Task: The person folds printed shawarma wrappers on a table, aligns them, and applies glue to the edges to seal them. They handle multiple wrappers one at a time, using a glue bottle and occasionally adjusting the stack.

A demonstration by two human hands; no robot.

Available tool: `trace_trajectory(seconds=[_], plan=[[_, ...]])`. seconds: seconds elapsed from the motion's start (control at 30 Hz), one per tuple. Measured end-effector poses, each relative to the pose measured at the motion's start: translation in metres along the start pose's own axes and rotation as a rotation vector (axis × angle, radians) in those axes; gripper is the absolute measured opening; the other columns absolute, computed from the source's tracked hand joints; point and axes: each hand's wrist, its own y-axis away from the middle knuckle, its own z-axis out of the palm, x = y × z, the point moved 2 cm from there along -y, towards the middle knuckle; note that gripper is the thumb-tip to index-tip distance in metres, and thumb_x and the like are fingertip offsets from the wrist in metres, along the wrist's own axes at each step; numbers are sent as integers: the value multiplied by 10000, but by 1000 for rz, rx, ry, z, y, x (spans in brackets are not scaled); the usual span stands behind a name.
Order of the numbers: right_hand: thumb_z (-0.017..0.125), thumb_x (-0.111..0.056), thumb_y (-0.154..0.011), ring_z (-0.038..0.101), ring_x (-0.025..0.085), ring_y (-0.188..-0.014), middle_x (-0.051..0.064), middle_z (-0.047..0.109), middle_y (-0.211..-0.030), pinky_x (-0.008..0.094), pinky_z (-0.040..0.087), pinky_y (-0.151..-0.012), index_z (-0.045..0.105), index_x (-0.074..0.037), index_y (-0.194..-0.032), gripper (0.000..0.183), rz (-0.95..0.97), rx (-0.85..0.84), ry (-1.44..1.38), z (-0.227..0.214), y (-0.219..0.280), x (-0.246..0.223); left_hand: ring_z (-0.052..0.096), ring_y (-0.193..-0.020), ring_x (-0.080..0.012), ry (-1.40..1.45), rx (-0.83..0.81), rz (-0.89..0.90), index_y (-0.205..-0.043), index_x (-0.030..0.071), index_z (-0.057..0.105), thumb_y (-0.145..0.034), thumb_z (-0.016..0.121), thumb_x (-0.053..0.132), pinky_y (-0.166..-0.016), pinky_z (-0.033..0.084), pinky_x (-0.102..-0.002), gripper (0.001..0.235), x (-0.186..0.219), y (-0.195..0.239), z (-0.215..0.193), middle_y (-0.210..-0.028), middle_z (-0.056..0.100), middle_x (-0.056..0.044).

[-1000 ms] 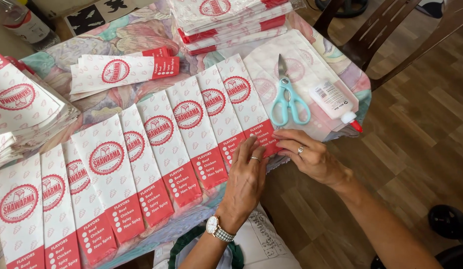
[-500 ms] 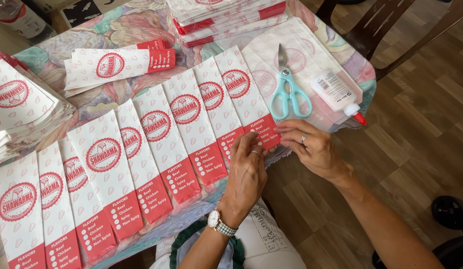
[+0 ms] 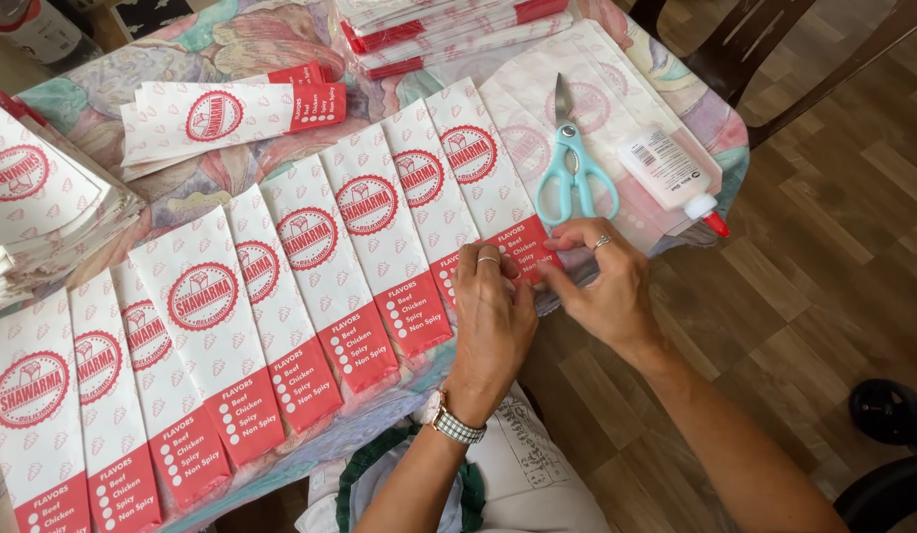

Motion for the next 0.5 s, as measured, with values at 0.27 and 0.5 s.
trace_trajectory(seconds=[0.27, 0.5], plan=[[747, 101, -891, 773, 258, -919, 165, 739, -986, 355, 608, -807, 639, 54, -928, 124, 84, 8, -139, -2, 1, 7, 663, -1020, -499, 130, -10, -56, -878, -81, 631, -729, 616, -182, -816, 567, -472, 180, -2, -2, -6, -1022, 585, -239], [819, 21, -880, 777, 233, -903, 131, 752, -969, 329, 598, -800, 670, 18, -922, 155, 42, -11, -29, -4, 1, 4, 643, -959, -366, -203, -21, 105, -921, -20, 641, -783, 830, 144, -954, 473, -511, 286, -1, -11, 7, -958, 549, -143]])
